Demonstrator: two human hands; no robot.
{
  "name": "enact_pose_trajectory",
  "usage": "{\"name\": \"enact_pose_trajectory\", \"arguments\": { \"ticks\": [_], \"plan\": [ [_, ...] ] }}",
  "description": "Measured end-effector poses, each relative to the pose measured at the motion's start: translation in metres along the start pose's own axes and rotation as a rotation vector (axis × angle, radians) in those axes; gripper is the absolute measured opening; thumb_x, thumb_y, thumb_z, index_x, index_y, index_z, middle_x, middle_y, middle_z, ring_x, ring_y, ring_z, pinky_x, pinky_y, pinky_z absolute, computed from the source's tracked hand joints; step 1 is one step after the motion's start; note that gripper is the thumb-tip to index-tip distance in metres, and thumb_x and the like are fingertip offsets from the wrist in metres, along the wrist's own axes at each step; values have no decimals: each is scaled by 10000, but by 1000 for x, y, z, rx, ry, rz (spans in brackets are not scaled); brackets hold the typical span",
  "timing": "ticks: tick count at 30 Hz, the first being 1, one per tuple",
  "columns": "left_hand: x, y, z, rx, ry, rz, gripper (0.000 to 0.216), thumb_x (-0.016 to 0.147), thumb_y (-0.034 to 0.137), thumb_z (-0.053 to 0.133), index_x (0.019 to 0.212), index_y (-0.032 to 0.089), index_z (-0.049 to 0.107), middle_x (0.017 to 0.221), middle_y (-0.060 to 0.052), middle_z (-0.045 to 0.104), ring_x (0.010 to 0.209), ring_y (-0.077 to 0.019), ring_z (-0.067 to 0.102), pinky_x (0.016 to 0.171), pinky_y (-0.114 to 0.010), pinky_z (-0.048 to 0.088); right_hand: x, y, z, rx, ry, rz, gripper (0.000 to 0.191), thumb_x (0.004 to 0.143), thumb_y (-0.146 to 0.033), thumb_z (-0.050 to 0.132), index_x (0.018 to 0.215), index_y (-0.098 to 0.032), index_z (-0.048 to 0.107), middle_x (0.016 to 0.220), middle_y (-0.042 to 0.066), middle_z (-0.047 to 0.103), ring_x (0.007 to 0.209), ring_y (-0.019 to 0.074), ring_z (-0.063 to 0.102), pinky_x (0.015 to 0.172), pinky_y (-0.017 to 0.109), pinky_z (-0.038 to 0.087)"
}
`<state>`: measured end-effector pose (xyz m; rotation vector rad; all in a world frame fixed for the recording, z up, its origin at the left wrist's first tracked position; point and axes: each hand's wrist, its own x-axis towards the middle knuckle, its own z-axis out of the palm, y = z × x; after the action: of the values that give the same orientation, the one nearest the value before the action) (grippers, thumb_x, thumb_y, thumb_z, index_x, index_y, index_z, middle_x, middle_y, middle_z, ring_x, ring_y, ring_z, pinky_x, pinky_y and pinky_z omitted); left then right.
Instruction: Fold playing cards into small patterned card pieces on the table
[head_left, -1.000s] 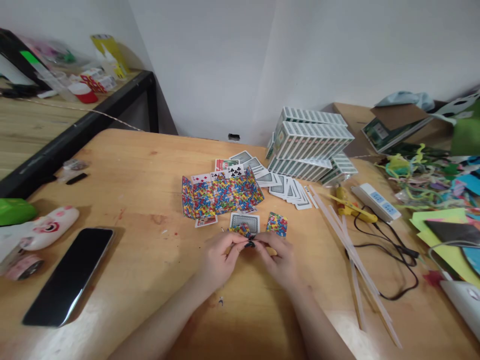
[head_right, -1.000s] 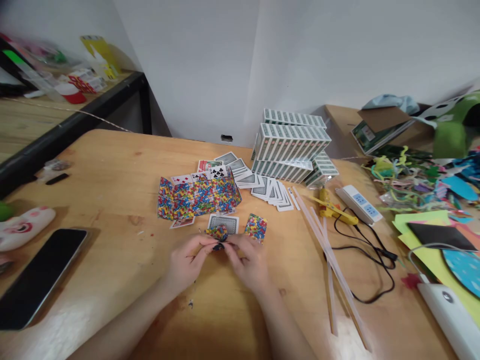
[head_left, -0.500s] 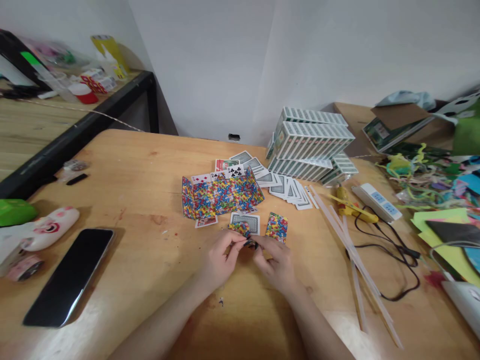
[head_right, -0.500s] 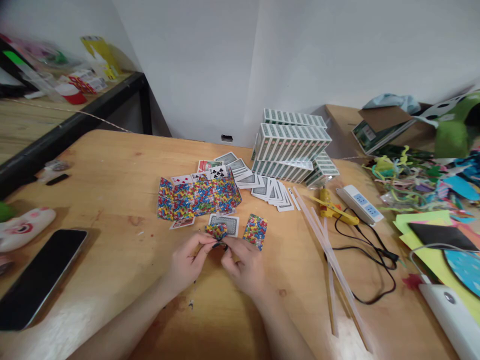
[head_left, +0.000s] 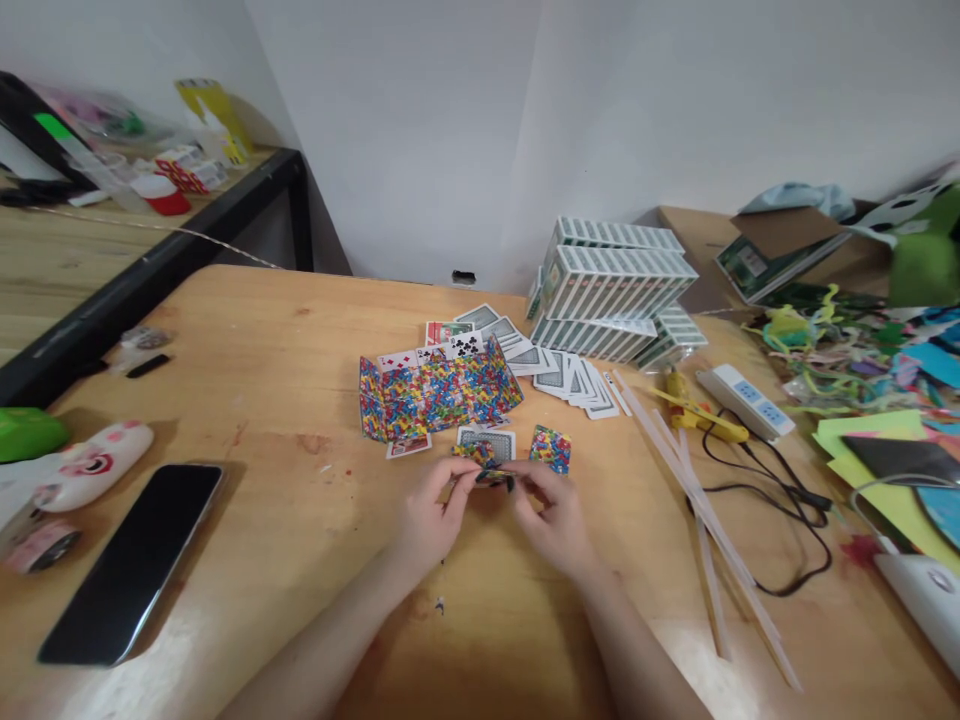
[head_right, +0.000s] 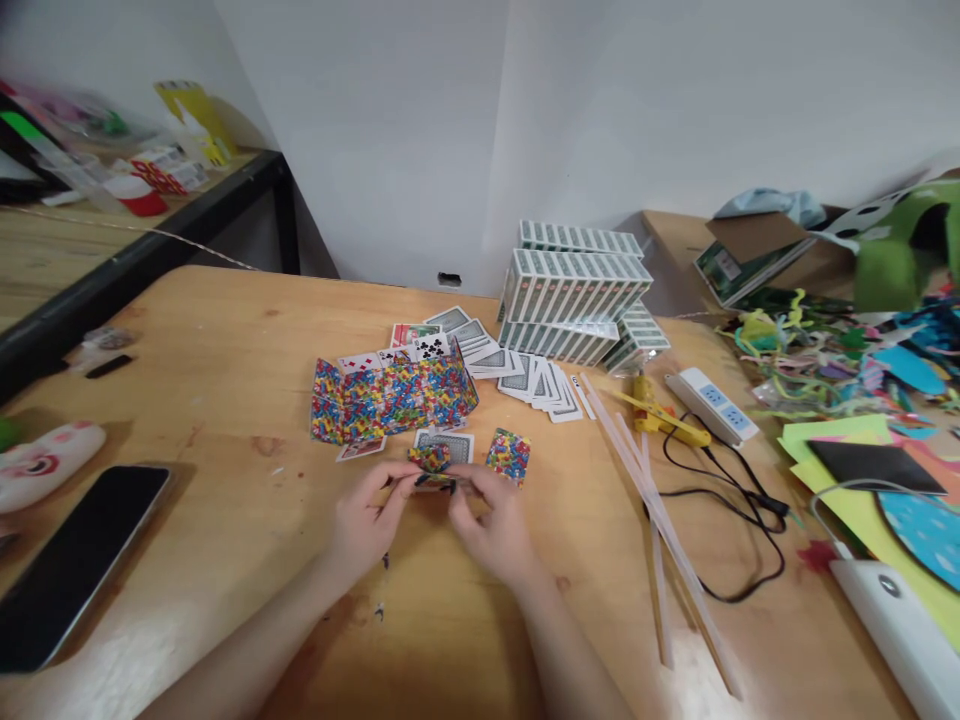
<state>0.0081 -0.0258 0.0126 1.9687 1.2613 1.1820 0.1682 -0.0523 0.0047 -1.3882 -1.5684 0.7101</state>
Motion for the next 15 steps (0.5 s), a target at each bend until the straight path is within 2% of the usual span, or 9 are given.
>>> {"name": "enact_pose_trajectory", "arguments": {
  "ticks": [3,9,15],
  "plan": [
    [2,-1,-1,-1,10,-12,83,809,180,501,820,193,583,755,-8,664,701,-120,626,675,-225,510,-1,1,3,16,41,15,159,793,-182,509,876,-178,644,767,60,705,660,162,664,592,252,546],
    [2,1,0,-15,-30,86,79,771,170,549,805,195,616,757,-12,689,685,-125,648,666,-234,533,-2,-1,1,-86,64,-154,158,818,-192,515,880,-211,659,789,48,718,690,162,678,639,259,556],
    [0,3,0,28,-30,139,157,720,136,566,847,204,627,755,-11,711,644,-128,661,650,-233,542,0,-5,-1,-123,79,-235,148,814,-165,539,878,-207,665,787,52,722,706,160,679,660,259,555]
  ]
}}
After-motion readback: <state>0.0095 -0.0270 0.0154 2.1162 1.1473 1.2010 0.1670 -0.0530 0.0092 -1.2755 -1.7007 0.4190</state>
